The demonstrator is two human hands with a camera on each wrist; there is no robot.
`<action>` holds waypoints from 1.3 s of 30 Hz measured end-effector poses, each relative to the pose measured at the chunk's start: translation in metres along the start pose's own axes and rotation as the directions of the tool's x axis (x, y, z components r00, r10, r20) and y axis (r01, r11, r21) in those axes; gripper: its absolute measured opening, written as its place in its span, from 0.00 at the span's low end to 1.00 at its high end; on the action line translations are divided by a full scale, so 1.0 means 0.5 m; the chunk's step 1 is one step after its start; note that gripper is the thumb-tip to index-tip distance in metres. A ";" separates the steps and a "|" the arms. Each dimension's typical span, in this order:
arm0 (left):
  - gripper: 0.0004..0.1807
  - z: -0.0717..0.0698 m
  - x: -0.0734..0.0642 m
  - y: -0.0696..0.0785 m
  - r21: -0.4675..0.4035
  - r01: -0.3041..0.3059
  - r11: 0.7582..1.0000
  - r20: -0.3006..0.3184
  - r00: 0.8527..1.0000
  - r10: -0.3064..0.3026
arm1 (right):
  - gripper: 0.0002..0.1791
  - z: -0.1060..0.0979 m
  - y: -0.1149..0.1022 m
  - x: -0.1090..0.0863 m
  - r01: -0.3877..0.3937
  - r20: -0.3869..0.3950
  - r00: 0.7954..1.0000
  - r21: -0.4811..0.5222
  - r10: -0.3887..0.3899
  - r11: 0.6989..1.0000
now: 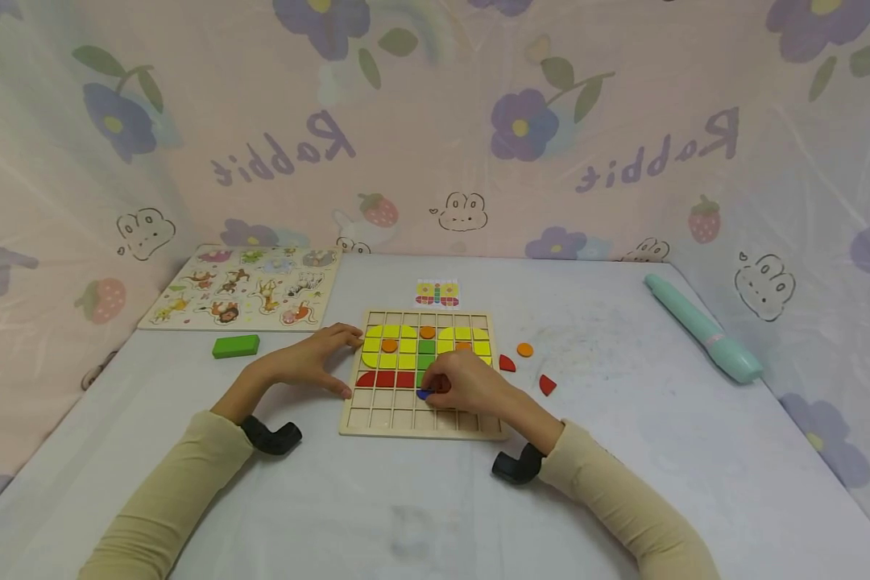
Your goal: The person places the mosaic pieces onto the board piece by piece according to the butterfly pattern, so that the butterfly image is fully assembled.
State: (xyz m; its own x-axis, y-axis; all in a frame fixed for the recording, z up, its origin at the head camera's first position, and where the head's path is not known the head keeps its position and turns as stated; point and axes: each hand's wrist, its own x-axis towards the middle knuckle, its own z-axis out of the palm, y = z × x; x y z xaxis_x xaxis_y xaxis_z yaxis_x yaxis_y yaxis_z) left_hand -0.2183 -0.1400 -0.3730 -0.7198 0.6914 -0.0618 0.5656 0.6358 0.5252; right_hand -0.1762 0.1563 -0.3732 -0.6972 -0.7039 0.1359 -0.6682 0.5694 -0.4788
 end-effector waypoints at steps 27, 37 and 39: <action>0.42 0.001 0.002 0.005 -0.003 0.023 1.000 0.016 1.000 -0.023 | 0.08 -0.108 0.093 -0.155 -0.194 -0.237 0.957 -0.091 0.167 0.977; 0.43 -0.001 -0.001 0.005 0.000 0.032 0.999 0.020 0.999 -0.032 | 0.16 -0.138 0.130 -0.235 -0.400 -0.165 0.908 -0.077 0.384 0.913; 0.43 -0.001 -0.001 0.004 0.002 0.035 0.999 0.019 0.999 -0.035 | 0.17 -0.138 0.133 -0.238 -0.431 -0.126 0.898 -0.070 0.421 0.900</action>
State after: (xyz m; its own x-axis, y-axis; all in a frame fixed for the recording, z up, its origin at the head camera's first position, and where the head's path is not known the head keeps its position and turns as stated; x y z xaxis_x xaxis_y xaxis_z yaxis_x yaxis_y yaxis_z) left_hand -0.2171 -0.1392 -0.3716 -0.7314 0.6751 -0.0961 0.5410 0.6603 0.5208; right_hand -0.1554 0.3072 -0.3612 -0.9401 -0.3395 0.0298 -0.3188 0.8453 -0.4288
